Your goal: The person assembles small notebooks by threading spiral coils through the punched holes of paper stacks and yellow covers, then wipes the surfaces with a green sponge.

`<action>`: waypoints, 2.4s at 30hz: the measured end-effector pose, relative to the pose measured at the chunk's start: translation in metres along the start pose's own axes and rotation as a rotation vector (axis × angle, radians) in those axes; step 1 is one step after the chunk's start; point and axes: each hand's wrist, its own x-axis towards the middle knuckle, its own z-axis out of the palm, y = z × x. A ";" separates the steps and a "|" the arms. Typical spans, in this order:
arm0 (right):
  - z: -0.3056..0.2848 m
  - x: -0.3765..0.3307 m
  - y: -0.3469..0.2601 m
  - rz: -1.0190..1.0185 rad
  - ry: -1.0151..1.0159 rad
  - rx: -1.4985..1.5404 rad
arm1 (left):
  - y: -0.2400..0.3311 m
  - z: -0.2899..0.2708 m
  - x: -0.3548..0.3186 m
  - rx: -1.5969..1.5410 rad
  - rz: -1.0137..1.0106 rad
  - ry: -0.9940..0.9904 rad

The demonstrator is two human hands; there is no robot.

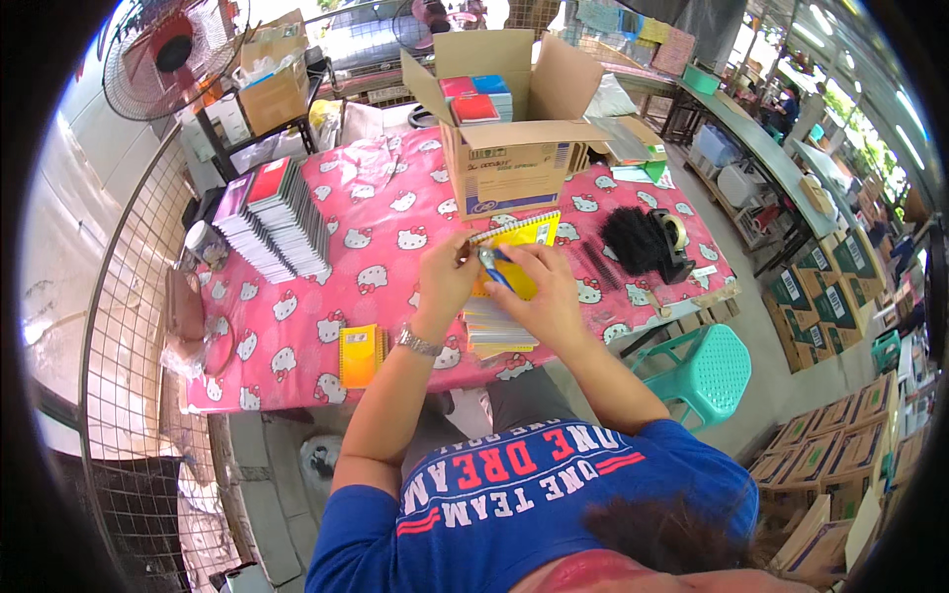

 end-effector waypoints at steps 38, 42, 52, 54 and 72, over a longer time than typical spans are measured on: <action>0.053 -0.112 0.301 0.475 -0.244 -0.639 | -0.164 -0.180 -0.082 0.964 -0.442 -0.329; 0.025 -0.117 0.315 0.553 -0.494 -0.597 | -0.113 -0.133 -0.032 0.707 -0.258 -0.009; -0.011 -0.030 0.248 0.354 0.010 -0.289 | 0.038 -0.003 -0.024 0.891 0.641 -0.730; -0.024 -0.004 0.170 0.492 -0.007 0.155 | 0.038 -0.015 -0.025 0.888 0.580 -0.769; -0.053 0.009 0.057 0.138 -0.134 0.302 | 0.049 0.006 0.022 0.695 0.553 -0.380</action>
